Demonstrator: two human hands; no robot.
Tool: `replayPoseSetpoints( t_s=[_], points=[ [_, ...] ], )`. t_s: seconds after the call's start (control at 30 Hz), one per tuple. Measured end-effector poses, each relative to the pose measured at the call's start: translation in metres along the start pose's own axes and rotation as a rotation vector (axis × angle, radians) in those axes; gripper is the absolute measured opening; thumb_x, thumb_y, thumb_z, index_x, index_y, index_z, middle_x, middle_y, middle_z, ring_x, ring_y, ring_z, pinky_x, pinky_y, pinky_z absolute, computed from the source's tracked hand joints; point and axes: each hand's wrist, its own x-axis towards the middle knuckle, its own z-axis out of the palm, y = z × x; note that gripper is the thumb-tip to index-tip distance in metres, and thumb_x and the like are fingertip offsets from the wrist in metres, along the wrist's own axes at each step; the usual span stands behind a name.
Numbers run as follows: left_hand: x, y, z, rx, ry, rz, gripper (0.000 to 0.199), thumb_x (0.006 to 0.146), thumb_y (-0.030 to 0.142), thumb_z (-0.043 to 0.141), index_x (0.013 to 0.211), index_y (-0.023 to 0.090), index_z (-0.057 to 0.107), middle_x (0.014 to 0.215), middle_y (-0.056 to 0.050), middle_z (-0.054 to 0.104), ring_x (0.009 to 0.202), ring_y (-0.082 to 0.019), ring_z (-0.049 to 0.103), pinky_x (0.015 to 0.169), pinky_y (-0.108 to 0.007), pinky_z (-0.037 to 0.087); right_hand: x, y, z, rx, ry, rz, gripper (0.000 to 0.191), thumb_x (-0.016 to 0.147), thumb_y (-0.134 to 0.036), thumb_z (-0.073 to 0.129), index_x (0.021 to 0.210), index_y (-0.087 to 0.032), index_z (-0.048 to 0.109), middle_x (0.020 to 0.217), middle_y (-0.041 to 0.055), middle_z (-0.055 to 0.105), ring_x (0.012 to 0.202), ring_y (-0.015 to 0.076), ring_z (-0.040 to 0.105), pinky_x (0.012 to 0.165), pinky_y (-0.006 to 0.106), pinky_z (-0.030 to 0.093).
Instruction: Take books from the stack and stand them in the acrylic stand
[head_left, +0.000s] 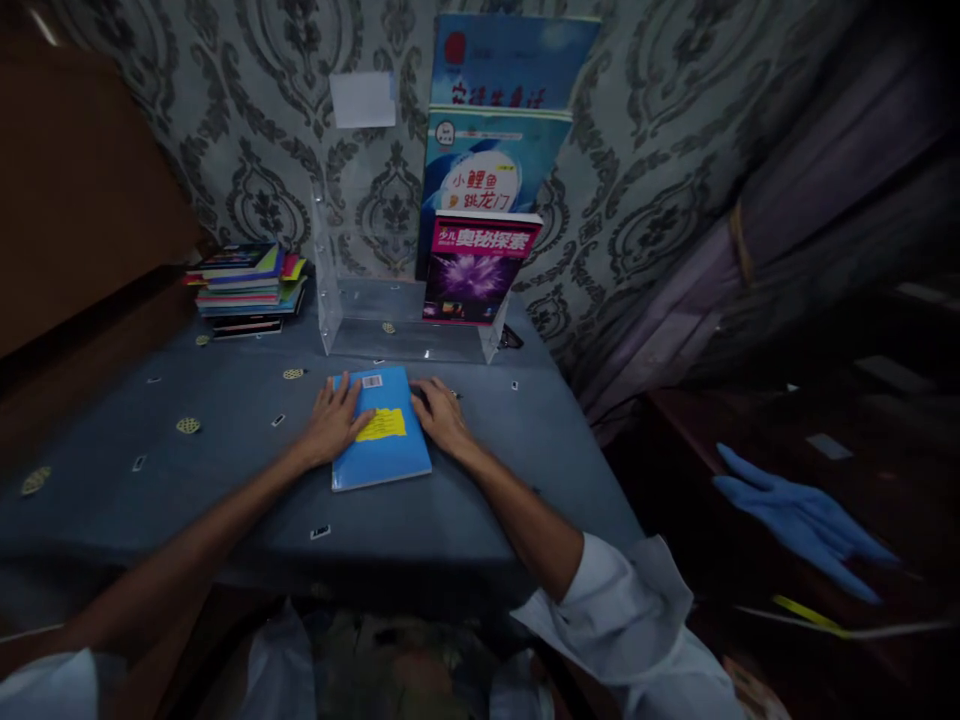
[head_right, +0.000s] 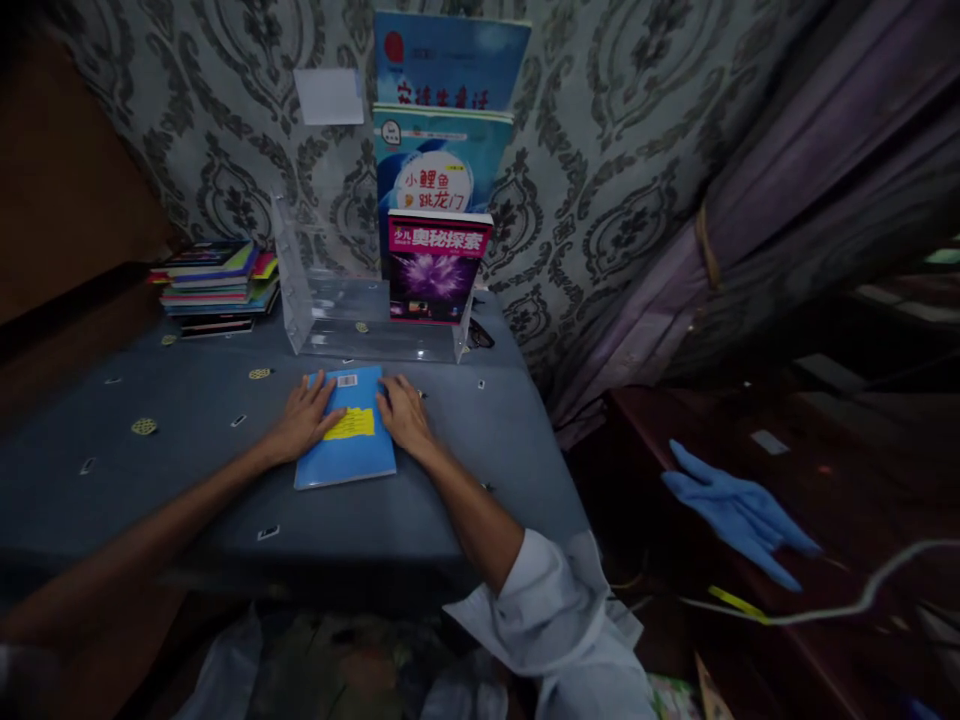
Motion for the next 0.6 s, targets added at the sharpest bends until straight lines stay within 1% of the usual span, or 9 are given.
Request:
replayPoseSetpoints(
  t_s=[0.1, 0.17, 0.23, 0.27, 0.33, 0.37, 0.47, 0.53, 0.6],
  points=[
    [0.019, 0.042, 0.008, -0.030, -0.011, 0.075, 0.077, 0.099, 0.063, 0.035, 0.158, 0.015, 0.029, 0.167, -0.017, 0.016, 0.153, -0.042, 0.009, 0.120, -0.057, 0.020, 0.003, 0.017, -0.006, -0.075, 0.047, 0.038, 0.036, 0.099, -0.025, 0.045, 0.130, -0.017, 0.059, 0.123, 0.0129, 0.063, 0.114, 0.0236, 0.057, 0.103, 0.038, 0.045],
    [0.029, 0.066, 0.007, -0.049, -0.008, 0.109, 0.076, 0.099, 0.063, 0.036, 0.157, 0.013, 0.032, 0.166, -0.018, 0.018, 0.152, -0.043, 0.012, 0.120, -0.058, 0.022, 0.006, 0.029, -0.013, -0.137, 0.074, 0.093, 0.035, 0.098, -0.024, 0.046, 0.128, -0.014, 0.061, 0.122, 0.0148, 0.063, 0.114, 0.0251, 0.056, 0.105, 0.040, 0.044],
    [0.035, 0.084, 0.004, -0.073, -0.010, 0.131, 0.075, 0.098, 0.063, 0.037, 0.155, 0.014, 0.035, 0.165, -0.018, 0.022, 0.152, -0.042, 0.016, 0.119, -0.057, 0.023, 0.008, 0.038, -0.020, -0.185, 0.089, 0.152, 0.034, 0.096, -0.024, 0.049, 0.125, -0.014, 0.063, 0.121, 0.0161, 0.063, 0.113, 0.0267, 0.056, 0.104, 0.041, 0.044],
    [0.036, 0.090, 0.003, -0.085, -0.011, 0.141, 0.073, 0.098, 0.062, 0.037, 0.154, 0.015, 0.036, 0.165, -0.017, 0.024, 0.152, -0.041, 0.018, 0.119, -0.057, 0.024, 0.009, 0.041, -0.023, -0.202, 0.094, 0.172, 0.033, 0.096, -0.024, 0.050, 0.124, -0.014, 0.064, 0.121, 0.0162, 0.063, 0.113, 0.0272, 0.057, 0.103, 0.042, 0.045],
    [0.038, 0.094, 0.000, -0.105, -0.004, 0.161, 0.069, 0.099, 0.059, 0.036, 0.153, 0.015, 0.038, 0.164, -0.016, 0.028, 0.152, -0.039, 0.021, 0.120, -0.056, 0.024, 0.008, 0.042, -0.027, -0.235, 0.106, 0.185, 0.030, 0.095, -0.024, 0.052, 0.120, -0.017, 0.067, 0.123, 0.0161, 0.063, 0.113, 0.0285, 0.057, 0.101, 0.043, 0.046],
    [0.038, 0.094, 0.000, -0.116, 0.007, 0.172, 0.067, 0.100, 0.057, 0.035, 0.152, 0.015, 0.039, 0.163, -0.016, 0.030, 0.151, -0.038, 0.023, 0.120, -0.056, 0.024, 0.007, 0.040, -0.028, -0.256, 0.112, 0.179, 0.028, 0.094, -0.024, 0.053, 0.118, -0.018, 0.067, 0.126, 0.0164, 0.063, 0.117, 0.0297, 0.056, 0.102, 0.045, 0.045],
    [0.039, 0.086, 0.003, -0.155, 0.063, 0.195, 0.061, 0.102, 0.049, 0.033, 0.150, 0.013, 0.041, 0.160, -0.018, 0.036, 0.150, -0.034, 0.028, 0.121, -0.053, 0.027, 0.004, 0.030, -0.025, -0.301, 0.095, 0.089, 0.030, 0.095, -0.023, 0.053, 0.121, -0.018, 0.067, 0.139, 0.0173, 0.058, 0.134, 0.0324, 0.046, 0.112, 0.052, 0.035],
    [0.040, 0.081, 0.007, -0.177, 0.101, 0.204, 0.058, 0.102, 0.043, 0.034, 0.149, 0.011, 0.041, 0.158, -0.019, 0.039, 0.150, -0.032, 0.031, 0.121, -0.052, 0.029, 0.003, 0.022, -0.020, -0.294, 0.022, -0.027, 0.035, 0.097, -0.021, 0.050, 0.129, -0.019, 0.062, 0.146, 0.0156, 0.054, 0.143, 0.0298, 0.039, 0.117, 0.053, 0.028],
    [0.041, 0.079, 0.009, -0.181, 0.133, 0.209, 0.055, 0.100, 0.036, 0.035, 0.148, 0.010, 0.041, 0.156, -0.020, 0.042, 0.149, -0.031, 0.033, 0.120, -0.051, 0.030, 0.004, 0.015, -0.016, -0.276, -0.084, -0.128, 0.041, 0.099, -0.019, 0.045, 0.138, -0.018, 0.056, 0.149, 0.0145, 0.052, 0.146, 0.0260, 0.036, 0.120, 0.051, 0.025]
  ],
)
